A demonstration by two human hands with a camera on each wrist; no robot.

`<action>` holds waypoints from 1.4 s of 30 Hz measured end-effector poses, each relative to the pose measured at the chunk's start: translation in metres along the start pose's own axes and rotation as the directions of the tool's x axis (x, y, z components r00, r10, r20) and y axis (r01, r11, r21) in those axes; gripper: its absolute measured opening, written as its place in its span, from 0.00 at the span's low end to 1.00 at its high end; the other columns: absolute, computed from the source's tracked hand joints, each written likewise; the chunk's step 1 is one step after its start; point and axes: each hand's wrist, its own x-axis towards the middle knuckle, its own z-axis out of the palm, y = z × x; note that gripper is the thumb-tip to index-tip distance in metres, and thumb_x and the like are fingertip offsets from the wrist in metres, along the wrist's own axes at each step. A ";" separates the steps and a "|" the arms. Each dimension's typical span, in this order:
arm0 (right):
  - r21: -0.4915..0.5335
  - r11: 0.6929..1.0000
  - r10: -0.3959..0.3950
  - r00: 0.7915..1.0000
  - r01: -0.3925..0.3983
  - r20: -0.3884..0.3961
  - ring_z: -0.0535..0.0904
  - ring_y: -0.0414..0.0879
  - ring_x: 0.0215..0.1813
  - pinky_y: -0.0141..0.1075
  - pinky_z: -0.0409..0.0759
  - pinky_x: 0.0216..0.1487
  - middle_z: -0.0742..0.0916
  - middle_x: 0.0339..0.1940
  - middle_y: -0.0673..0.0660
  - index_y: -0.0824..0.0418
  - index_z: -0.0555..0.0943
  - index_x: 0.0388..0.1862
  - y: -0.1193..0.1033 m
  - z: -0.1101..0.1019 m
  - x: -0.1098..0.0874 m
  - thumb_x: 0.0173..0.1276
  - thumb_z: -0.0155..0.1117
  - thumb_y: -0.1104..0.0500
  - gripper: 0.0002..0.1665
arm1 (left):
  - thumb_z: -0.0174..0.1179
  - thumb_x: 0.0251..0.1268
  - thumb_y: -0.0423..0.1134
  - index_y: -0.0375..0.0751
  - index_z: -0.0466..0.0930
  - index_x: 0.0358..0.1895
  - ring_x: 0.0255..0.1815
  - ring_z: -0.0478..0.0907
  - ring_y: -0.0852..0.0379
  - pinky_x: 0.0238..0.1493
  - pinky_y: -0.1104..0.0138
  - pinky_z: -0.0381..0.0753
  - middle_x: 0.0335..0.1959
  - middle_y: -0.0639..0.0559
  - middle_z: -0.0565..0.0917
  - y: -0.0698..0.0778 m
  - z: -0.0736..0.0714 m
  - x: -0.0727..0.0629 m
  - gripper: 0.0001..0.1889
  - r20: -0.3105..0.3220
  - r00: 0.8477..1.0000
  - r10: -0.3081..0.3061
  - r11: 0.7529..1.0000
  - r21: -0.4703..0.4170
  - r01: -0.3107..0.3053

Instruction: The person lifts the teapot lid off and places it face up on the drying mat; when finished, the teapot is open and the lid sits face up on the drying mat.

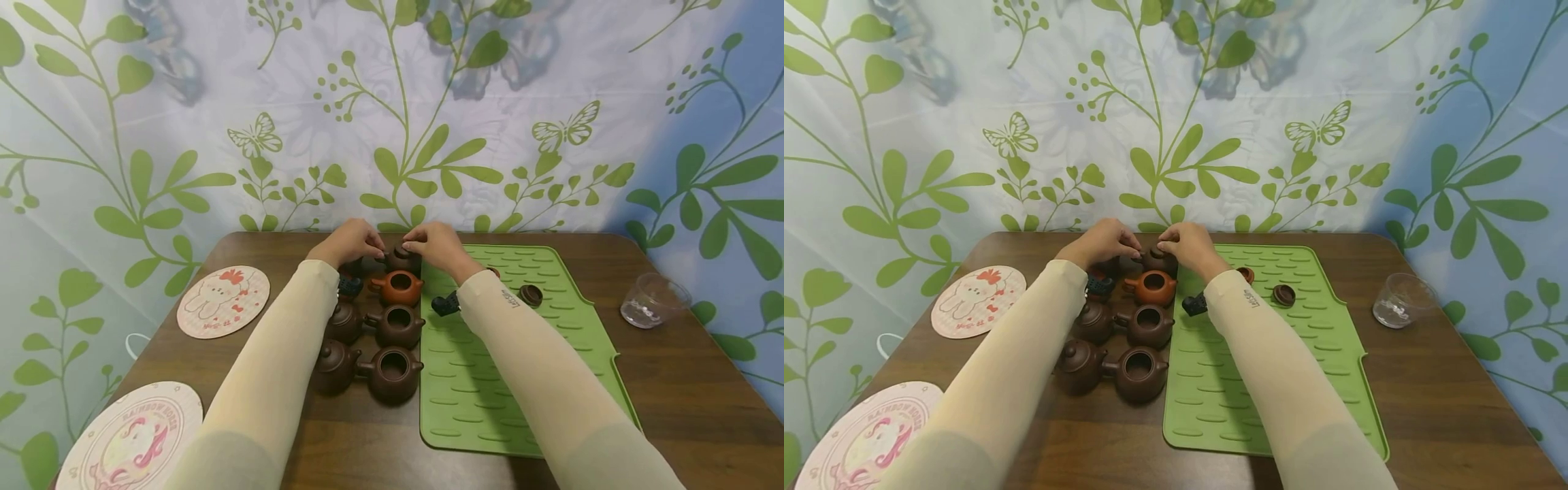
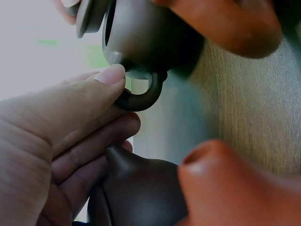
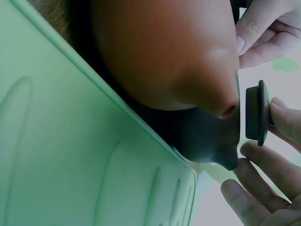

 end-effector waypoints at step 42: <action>0.621 0.781 -0.076 0.980 -0.057 0.186 0.72 0.58 0.73 0.45 0.75 0.68 0.63 0.83 0.61 0.62 0.69 0.81 0.018 -0.083 -0.052 0.87 0.43 0.70 0.28 | 0.72 0.71 0.37 0.41 0.94 0.46 0.45 0.85 0.53 0.52 0.56 0.83 0.41 0.52 0.90 0.002 0.003 -0.002 0.06 -0.008 1.000 0.000 1.000 0.023 0.001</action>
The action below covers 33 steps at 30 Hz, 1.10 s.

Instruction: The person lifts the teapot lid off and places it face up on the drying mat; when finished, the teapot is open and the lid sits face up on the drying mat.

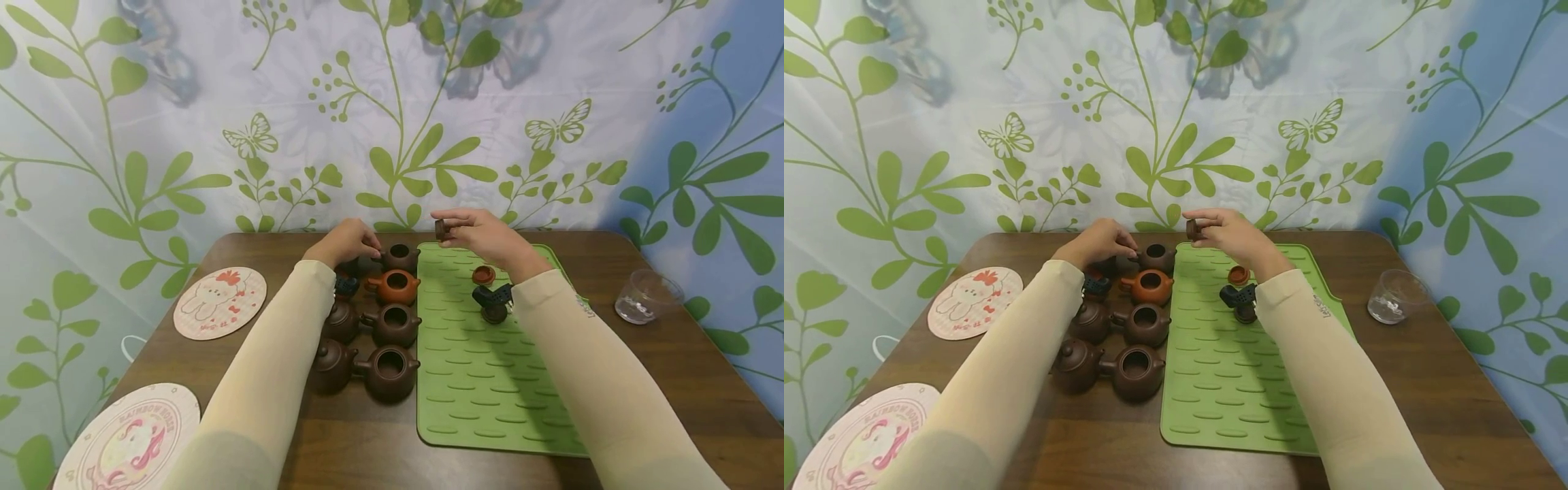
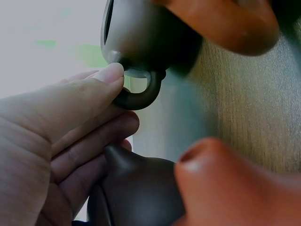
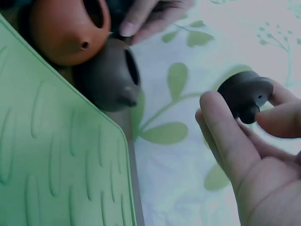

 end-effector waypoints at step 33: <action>-0.428 0.849 0.199 0.938 -0.309 -0.283 0.63 0.69 0.76 0.68 0.62 0.71 0.72 0.74 0.71 0.66 0.68 0.80 0.064 -0.073 -0.067 0.78 0.69 0.58 0.37 | 0.72 0.71 0.37 0.42 0.94 0.47 0.47 0.84 0.52 0.51 0.56 0.83 0.44 0.51 0.90 0.004 -0.001 -0.003 0.07 -0.003 0.999 -0.032 0.999 0.007 0.032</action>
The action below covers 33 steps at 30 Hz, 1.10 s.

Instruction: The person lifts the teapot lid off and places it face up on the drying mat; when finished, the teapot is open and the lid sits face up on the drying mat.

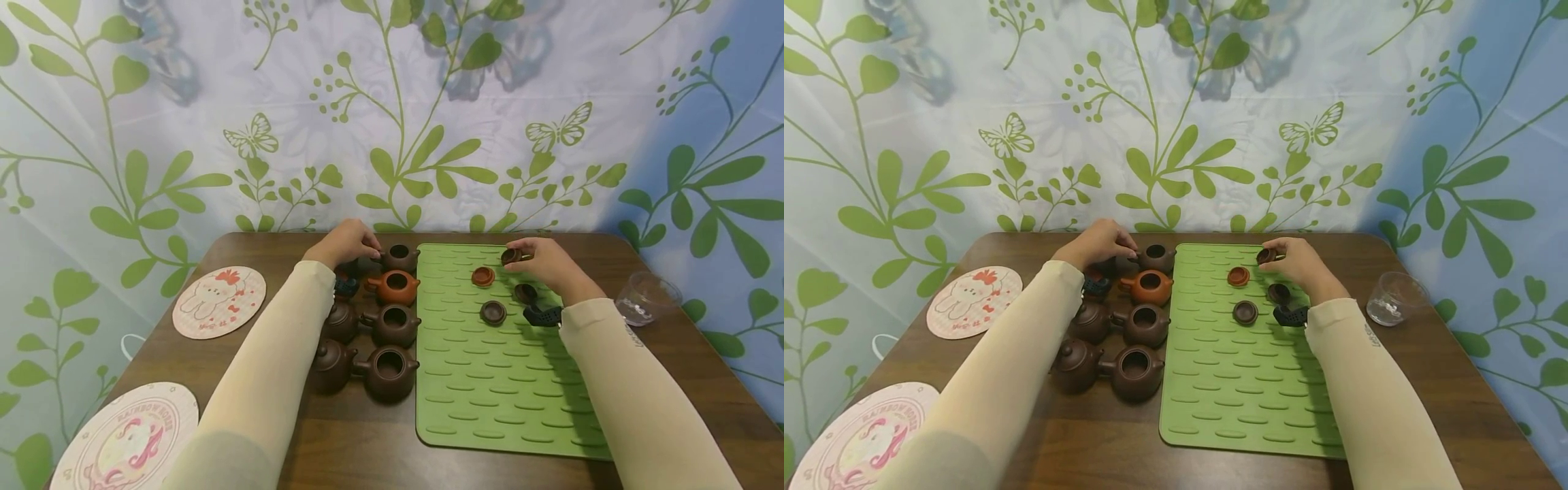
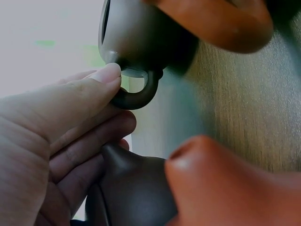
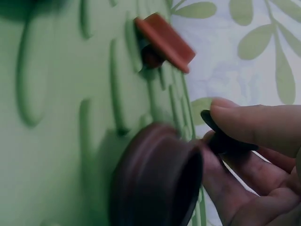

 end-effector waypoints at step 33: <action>-0.187 0.982 0.033 0.999 -0.033 -0.004 0.68 0.74 0.69 0.68 0.69 0.64 0.76 0.69 0.74 0.70 0.78 0.70 0.003 -0.001 -0.006 0.74 0.73 0.51 0.34 | 0.72 0.72 0.38 0.43 0.94 0.47 0.48 0.84 0.51 0.51 0.56 0.83 0.45 0.52 0.90 -0.001 0.000 -0.001 0.06 -0.006 1.000 0.015 1.000 0.013 -0.015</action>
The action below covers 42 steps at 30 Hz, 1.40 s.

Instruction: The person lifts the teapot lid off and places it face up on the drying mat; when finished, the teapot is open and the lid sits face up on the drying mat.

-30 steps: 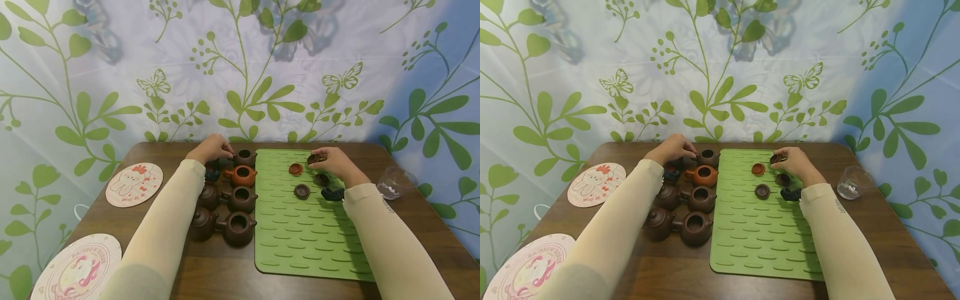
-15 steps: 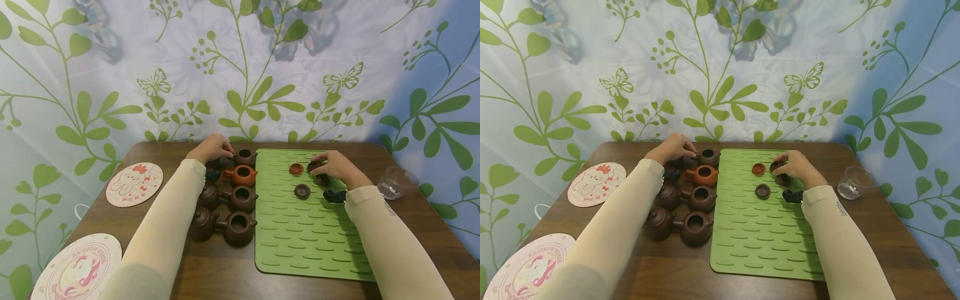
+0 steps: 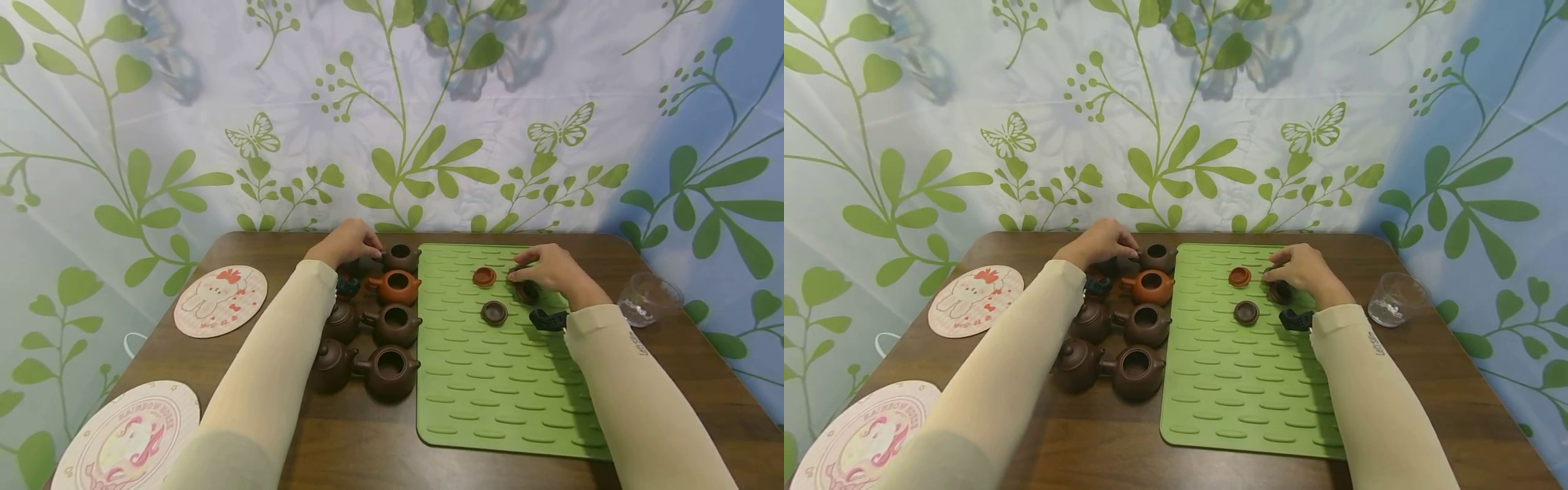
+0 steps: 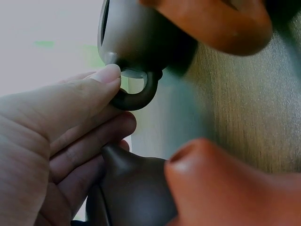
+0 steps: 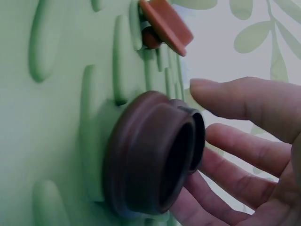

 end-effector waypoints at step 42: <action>-0.042 0.946 -0.323 0.927 0.321 -0.192 0.81 0.64 0.61 0.59 0.79 0.58 0.85 0.61 0.66 0.63 0.85 0.62 -0.104 0.039 -0.021 0.78 0.69 0.52 0.21 | 0.66 0.77 0.44 0.37 0.87 0.62 0.50 0.85 0.50 0.58 0.52 0.80 0.53 0.46 0.89 0.058 -0.050 -0.097 0.18 -0.227 0.957 0.181 0.983 0.036 -0.178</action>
